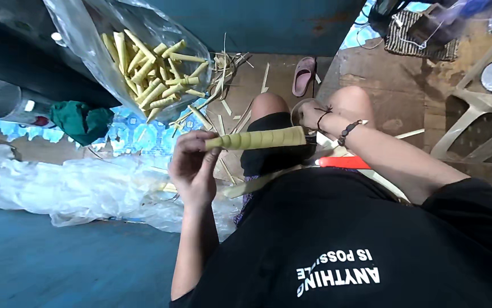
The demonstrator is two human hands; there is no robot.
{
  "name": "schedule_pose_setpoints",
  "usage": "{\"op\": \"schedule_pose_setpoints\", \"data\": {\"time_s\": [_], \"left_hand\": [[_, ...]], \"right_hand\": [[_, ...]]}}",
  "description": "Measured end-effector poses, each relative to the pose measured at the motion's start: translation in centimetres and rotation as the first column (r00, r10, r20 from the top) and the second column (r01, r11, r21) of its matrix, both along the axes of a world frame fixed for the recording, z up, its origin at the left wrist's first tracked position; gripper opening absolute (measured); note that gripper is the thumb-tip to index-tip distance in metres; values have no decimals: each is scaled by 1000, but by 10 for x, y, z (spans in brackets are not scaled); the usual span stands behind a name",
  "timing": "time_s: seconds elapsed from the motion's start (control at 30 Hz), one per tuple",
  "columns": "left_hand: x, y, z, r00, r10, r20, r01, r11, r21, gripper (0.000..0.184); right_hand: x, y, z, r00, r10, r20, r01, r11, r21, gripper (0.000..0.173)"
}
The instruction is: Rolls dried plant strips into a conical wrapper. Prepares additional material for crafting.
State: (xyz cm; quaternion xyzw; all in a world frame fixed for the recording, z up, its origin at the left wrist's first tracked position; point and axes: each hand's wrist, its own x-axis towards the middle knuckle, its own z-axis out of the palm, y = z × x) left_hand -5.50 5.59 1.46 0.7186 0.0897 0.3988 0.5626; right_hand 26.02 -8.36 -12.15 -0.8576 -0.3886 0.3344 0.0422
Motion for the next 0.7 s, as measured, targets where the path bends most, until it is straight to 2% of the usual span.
{"op": "schedule_pose_setpoints", "data": {"time_s": [0.07,0.17,0.27,0.33,0.4,0.43,0.5,0.6,0.7], "left_hand": [[4,1,1,1000,13,9,-11,977,-215,17],[13,-1,12,1000,-9,-20,-1,879,-477,22],[28,-1,15,985,-145,92,170,750,-639,24],[37,-6,15,945,-293,149,315,679,-663,20],[45,-16,17,865,-480,146,450,615,-647,14],[50,-22,17,810,-572,129,511,582,-633,13],[59,-33,17,696,-708,124,609,489,-624,12],[72,-46,14,612,-776,148,662,401,-633,11],[78,-53,16,576,-796,184,694,358,-625,12]], "right_hand": [[6,-7,4,994,-57,-90,65,994,90,18],[1,-16,50,961,-100,-259,128,987,95,30],[-3,-30,82,970,-63,-236,128,954,270,18],[-9,-40,104,973,-31,-231,130,894,429,16],[-20,-50,127,954,-30,-299,199,808,555,22],[-29,-55,138,937,-24,-350,250,744,619,23],[-50,-68,158,907,49,-419,311,593,743,13],[-84,-103,178,842,264,-470,351,393,850,12],[-105,-107,199,756,391,-525,448,276,850,11]]}}
